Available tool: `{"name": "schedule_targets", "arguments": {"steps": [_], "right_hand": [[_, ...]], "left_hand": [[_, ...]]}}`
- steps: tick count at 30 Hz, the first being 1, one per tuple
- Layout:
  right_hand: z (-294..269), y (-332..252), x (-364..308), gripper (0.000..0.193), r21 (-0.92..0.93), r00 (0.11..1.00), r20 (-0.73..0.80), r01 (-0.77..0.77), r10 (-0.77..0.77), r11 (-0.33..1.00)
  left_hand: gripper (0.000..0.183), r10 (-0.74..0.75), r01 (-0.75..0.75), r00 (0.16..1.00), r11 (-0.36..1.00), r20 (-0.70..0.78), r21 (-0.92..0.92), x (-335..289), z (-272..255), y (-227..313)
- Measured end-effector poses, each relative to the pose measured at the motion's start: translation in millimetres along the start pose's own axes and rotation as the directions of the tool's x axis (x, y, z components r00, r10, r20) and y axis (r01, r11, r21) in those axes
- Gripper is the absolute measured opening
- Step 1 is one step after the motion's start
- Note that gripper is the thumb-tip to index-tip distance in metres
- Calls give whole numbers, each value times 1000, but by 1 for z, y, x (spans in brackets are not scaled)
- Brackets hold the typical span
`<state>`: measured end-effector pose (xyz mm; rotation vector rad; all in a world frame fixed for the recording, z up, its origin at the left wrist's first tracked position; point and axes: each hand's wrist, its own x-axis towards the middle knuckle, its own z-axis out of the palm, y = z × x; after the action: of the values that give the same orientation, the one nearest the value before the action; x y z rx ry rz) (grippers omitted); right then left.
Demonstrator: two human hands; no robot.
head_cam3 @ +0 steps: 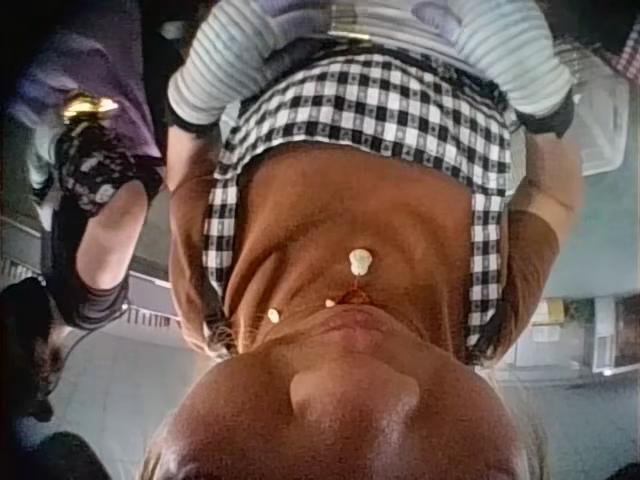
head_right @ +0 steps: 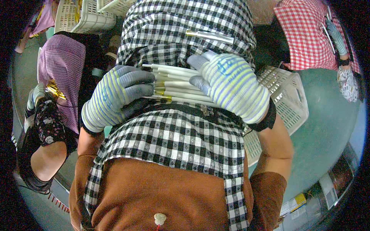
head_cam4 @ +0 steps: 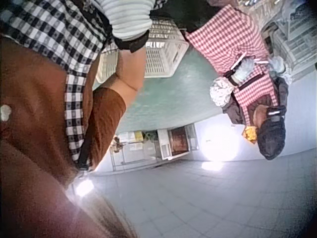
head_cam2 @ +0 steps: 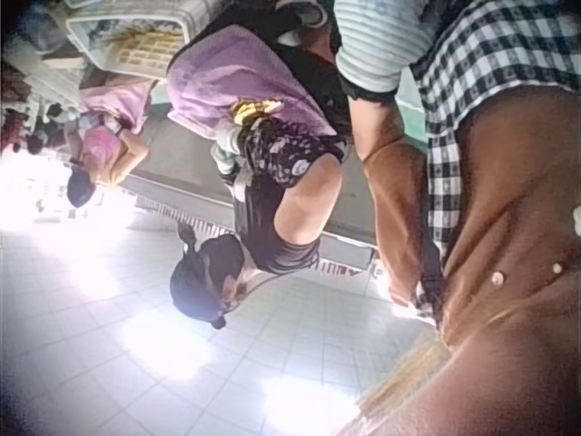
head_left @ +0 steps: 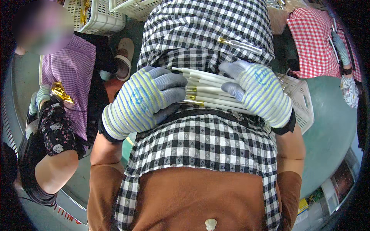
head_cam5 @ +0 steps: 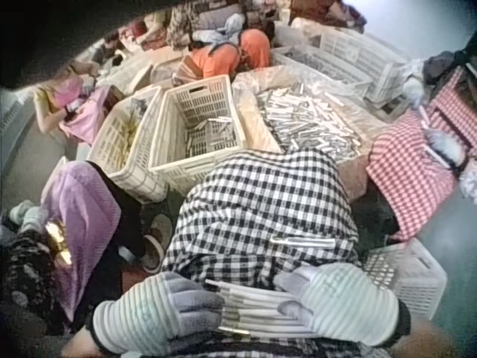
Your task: Sorting and bundling white cylindrical parts with metallic ends into plastic crates.
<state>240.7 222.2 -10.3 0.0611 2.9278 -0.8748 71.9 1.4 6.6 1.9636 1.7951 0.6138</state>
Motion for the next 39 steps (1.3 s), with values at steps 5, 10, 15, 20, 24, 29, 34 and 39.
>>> {"name": "schedule_targets", "arguments": {"steps": [5, 10, 15, 20, 24, 29, 34, 39], "right_hand": [[-3, -3, 14, 38, 180, 979, 201, 5, -42, 984], [-5, -1, 15, 36, 192, 978, 207, -16, -25, 981], [-7, -4, 10, 26, 134, 980, 197, 9, -35, 991], [-6, 5, 0, 24, 54, 986, -139, 103, -94, 993], [-30, 0, -18, 21, 56, 966, -255, -23, 36, 998], [-42, 0, -35, 15, 294, 791, -418, -347, 446, 891], [-35, 5, -49, 18, 286, 793, -417, -349, 444, 892], [-29, 9, -50, 20, 159, 816, -460, -312, 350, 937]], "left_hand": [[28, -25, 26, 1000, 992, 15, -123, -7, -7, -3], [20, -118, 117, 986, 993, -118, -17, -4, -13, -7], [21, -80, 88, 985, 995, -154, 47, 7, -17, -11], [26, -53, 99, 963, 982, -263, 163, 29, -29, -9], [32, 12, 30, 980, 978, -199, 205, 49, -45, -7], [30, 91, -83, 996, 957, -16, 279, 107, -25, -20], [28, 113, -126, 992, 941, 61, 313, 142, 7, -23], [34, 207, -188, 977, 945, -47, 267, 156, 21, -40]]}}
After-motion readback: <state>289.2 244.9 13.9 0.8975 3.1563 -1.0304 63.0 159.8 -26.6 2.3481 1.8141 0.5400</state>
